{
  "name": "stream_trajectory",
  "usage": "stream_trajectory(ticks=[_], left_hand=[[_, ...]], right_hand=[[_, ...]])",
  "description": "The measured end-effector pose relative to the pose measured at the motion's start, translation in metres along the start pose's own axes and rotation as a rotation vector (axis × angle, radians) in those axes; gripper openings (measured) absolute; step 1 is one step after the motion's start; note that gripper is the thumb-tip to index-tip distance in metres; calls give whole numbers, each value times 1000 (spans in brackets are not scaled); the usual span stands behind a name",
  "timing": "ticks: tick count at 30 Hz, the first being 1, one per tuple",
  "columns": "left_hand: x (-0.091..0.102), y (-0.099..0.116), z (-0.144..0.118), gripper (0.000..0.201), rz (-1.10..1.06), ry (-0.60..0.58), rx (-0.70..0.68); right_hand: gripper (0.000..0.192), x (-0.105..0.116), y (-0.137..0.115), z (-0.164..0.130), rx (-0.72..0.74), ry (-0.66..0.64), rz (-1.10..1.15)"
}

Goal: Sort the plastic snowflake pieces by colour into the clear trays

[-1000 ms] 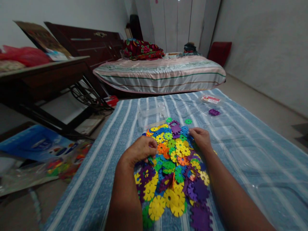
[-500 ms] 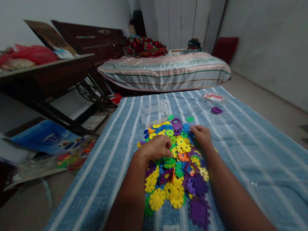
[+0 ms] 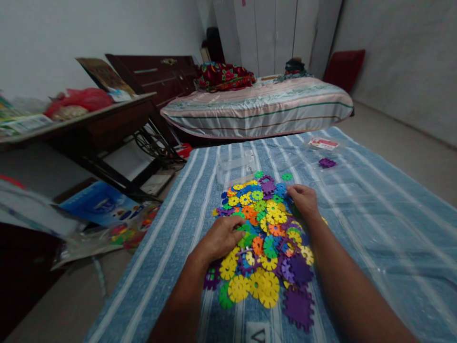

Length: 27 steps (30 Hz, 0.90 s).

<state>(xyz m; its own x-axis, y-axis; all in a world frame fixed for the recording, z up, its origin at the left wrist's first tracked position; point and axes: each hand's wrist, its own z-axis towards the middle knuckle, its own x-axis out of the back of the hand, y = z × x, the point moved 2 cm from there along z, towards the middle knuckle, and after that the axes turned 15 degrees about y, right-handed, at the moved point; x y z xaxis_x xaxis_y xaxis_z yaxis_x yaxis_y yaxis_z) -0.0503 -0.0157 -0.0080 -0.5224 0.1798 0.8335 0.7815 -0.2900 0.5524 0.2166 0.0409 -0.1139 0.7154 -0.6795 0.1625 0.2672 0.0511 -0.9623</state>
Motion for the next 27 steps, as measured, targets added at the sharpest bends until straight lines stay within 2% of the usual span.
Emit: stream_trajectory(ticks=[5,9,14,17,21,24,27], left_hand=[[9,-25,-19,22,-152,203,170],[13,-32,-30,22,-162,267,267],[23,-35,-52,28,-31,333,301],[31,-41,-73,35,109,316,345],[34,-52,-98,49,285,205,495],[29,-55,-106,53,302,157,523],[20,-52,-105,53,222,180,483]], right_hand=[[40,1,-1,0,-2,1,5],[41,2,-3,-1,-10,9,4],[40,3,-3,-1,-22,6,-9],[42,3,-4,-1,-24,9,-4],[42,4,-5,-2,-17,20,-22],[42,4,-5,-2,-23,16,-26],[42,5,-5,-2,-11,19,-39]])
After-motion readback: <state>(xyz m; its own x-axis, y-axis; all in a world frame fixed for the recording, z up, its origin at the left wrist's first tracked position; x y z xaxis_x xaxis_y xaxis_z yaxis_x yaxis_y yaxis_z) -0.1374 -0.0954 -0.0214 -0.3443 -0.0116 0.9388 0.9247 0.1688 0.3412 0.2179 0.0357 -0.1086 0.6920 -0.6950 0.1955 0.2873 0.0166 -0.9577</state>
